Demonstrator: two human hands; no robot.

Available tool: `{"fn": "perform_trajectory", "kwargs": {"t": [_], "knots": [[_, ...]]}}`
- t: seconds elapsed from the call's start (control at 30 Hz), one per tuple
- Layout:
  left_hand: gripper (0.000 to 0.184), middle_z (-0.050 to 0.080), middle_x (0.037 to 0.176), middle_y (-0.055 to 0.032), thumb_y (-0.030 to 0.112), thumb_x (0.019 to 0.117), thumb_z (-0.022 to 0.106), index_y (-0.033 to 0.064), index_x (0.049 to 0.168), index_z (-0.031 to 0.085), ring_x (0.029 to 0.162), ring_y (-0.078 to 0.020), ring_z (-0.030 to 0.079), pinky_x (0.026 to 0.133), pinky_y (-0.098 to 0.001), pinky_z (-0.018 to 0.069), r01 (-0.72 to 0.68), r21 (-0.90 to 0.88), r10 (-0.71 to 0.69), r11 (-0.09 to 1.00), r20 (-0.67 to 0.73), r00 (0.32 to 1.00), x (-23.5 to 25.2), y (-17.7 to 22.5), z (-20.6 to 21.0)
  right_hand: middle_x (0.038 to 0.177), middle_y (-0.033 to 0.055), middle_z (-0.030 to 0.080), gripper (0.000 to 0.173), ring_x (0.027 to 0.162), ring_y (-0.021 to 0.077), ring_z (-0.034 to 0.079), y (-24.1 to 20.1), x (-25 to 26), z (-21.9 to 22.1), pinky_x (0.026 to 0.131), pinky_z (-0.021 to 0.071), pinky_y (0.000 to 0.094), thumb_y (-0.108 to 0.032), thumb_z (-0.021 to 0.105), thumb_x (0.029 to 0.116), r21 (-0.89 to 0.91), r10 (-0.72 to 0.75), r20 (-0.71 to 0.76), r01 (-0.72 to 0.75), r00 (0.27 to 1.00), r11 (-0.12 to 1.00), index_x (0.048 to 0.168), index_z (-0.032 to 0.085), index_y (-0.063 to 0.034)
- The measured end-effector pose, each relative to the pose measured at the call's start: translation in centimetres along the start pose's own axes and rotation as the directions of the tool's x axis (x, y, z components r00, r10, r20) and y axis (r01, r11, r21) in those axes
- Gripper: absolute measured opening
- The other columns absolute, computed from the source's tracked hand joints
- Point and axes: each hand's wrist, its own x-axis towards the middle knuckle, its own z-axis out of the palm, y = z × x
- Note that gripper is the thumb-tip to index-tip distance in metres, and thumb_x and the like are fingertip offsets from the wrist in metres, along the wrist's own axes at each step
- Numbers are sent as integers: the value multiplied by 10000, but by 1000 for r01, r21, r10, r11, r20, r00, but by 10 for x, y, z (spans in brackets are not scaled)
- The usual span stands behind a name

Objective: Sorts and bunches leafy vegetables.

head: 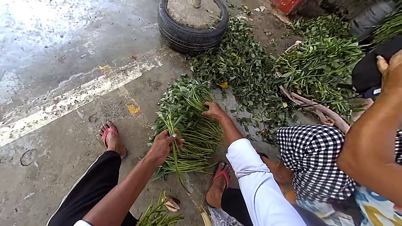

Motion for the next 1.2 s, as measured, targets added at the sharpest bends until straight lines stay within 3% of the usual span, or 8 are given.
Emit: {"fn": "perform_trajectory", "kwargs": {"t": [0.23, 0.33, 0.47, 0.57, 0.7, 0.9, 1.03, 1.2], "knots": [[264, 645, 1003, -177, -30, 1048, 478, -43, 1310, 458, 843, -274, 729, 780, -404, 637, -138, -102, 127, 985, -106, 986, 0, 5, -1, 1087, 238, 690, 349, 985, 327, 678, -38, -50, -21, 910, 541, 526, -58, 772, 860, 330, -110, -179, 165, 978, 929, 1165, 663, 71], [230, 652, 975, -161, -34, 1041, 493, -37, 1270, 462, 825, -256, 726, 791, -398, 634, -151, -103, 139, 983, -116, 984, 3, 4, -2, 1047, 196, 715, 370, 957, 268, 697, -49, -78, 9, 892, 568, 471, -28, 790, 842, 481, -10, -272, 145, 962, 865, 1175, 649, 49], [229, 643, 996, -153, -24, 1048, 484, -11, 1275, 461, 838, -252, 718, 796, -402, 624, -130, -65, 120, 989, -145, 982, 3, -4, -5, 1130, 228, 699, 417, 1026, 331, 680, -57, -104, 63, 920, 544, 526, -14, 779, 861, 578, 195, -234, -25, 952, 815, 1249, 634, 31], [221, 661, 1052, -151, -25, 1043, 498, -3, 1263, 483, 882, -242, 717, 804, -385, 614, -124, -33, 119, 992, -122, 985, 5, -4, -9, 1098, 208, 700, 388, 957, 323, 683, -75, -131, 87, 836, 563, 525, -63, 777, 891, 586, 200, -303, 17, 932, 810, 1242, 624, -2], [274, 643, 1177, -133, -8, 1032, 528, 14, 1303, 495, 1006, -217, 680, 872, -388, 581, -124, 66, 124, 990, 8, 992, 3, -8, -7, 1082, 214, 707, 366, 992, 313, 694, -102, -159, 113, 898, 559, 513, -56, 771, 890, 527, 131, -405, 114, 905, 842, 1219, 634, 28], [261, 647, 1123, -101, 80, 1023, 601, 38, 1271, 536, 972, -180, 643, 865, -372, 548, -143, 130, 139, 981, 42, 989, 0, -10, -10, 1150, 173, 706, 400, 1075, 220, 685, -108, -173, 132, 976, 550, 411, -92, 779, 890, 582, -14, -364, 240, 931, 777, 1246, 637, 25], [326, 653, 1162, -100, 9, 988, 621, 36, 1299, 526, 1005, -178, 647, 883, -374, 549, -144, 119, 138, 982, 63, 988, 0, -9, -11, 1115, 134, 712, 293, 1007, 156, 685, -101, -177, 130, 939, 555, 355, -174, 610, 1031, 599, -96, -339, 293, 936, 745, 1248, 657, 18], [283, 685, 1116, -101, 50, 998, 626, 16, 1274, 576, 970, -178, 672, 873, -367, 565, -112, 116, 102, 987, 89, 991, 0, -11, -8, 1054, 151, 703, 248, 941, 191, 682, -101, -183, 127, 890, 554, 386, -156, 546, 1063, 513, -124, -334, 290, 934, 808, 1190, 663, 22]]}}
